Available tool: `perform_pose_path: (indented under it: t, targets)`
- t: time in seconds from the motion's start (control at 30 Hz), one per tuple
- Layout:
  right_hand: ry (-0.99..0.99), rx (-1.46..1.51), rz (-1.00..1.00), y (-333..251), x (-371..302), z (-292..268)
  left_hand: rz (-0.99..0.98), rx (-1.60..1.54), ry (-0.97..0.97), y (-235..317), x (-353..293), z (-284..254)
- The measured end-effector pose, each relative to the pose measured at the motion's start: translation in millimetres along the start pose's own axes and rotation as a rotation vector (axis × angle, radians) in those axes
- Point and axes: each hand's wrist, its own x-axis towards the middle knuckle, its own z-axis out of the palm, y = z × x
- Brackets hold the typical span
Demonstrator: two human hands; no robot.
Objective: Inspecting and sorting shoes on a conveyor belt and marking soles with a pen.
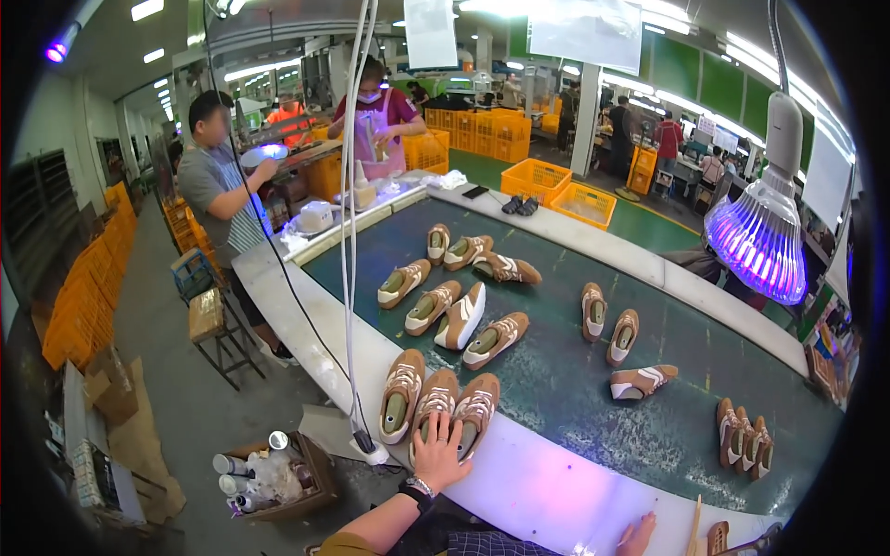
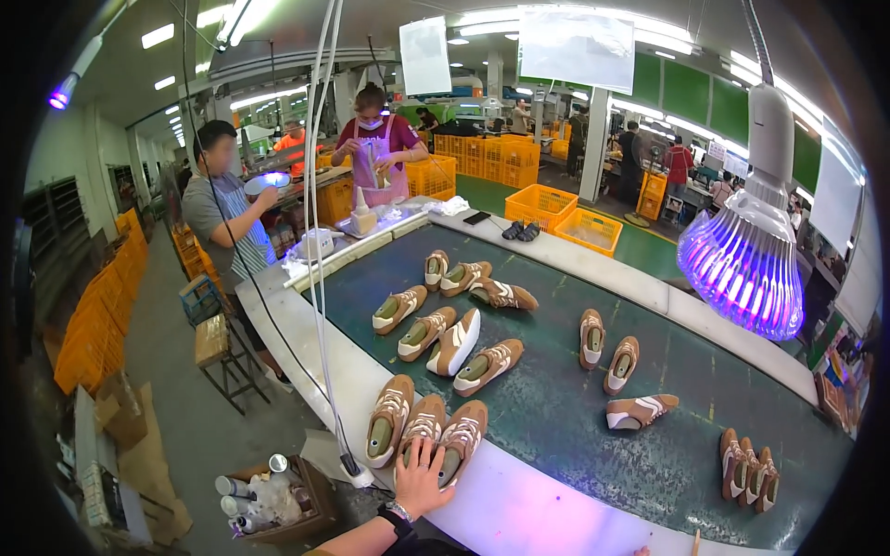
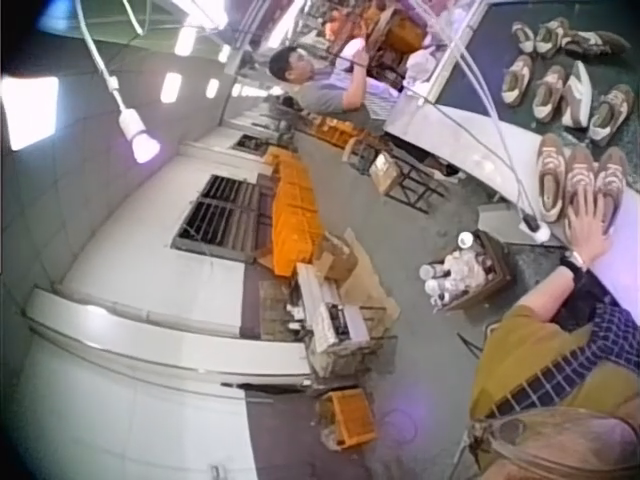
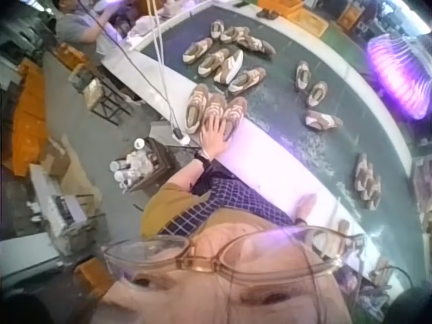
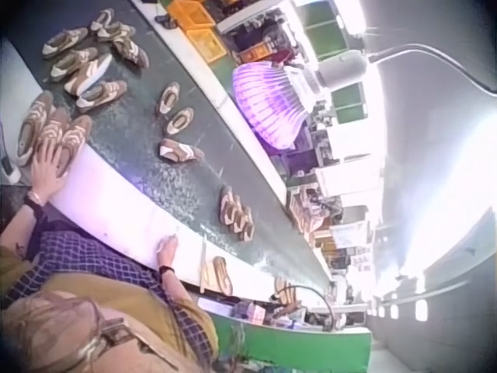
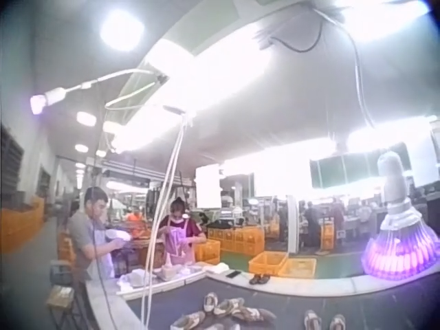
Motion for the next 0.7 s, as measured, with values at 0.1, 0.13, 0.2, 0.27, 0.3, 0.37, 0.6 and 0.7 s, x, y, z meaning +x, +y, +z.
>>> perform_pose_path:
  t: [0.1, 0.13, 0.2, 0.27, 0.3, 0.37, 0.6, 0.7]
  targets:
    - [0.081, -0.088, -0.106, 16, 0, 12, 0.002, -0.015, 0.019, 3, 1, 1]
    - [0.090, -0.049, -0.082, 15, -2, 10, -0.002, -0.027, 0.019, 4, -1, 1]
    - [0.099, -0.011, -0.057, 10, -3, 7, -0.009, -0.016, 0.030, 5, 0, 1]
    - [0.126, 0.015, -0.078, 4, -3, 3, -0.012, -0.006, 0.041, 5, 1, 2]
    - [0.125, 0.015, -0.081, 3, -2, 3, -0.015, -0.006, 0.041, 5, 1, 3]
    - [0.133, 0.079, -0.058, 2, 1, 4, -0.020, -0.002, 0.056, 5, 1, 5]
    - [0.167, 0.094, -0.108, 20, 0, 14, -0.040, -0.021, 0.024, 10, 0, 3]
    - [0.166, 0.136, -0.037, 23, 0, 18, -0.025, -0.014, 0.044, 11, -3, 4]
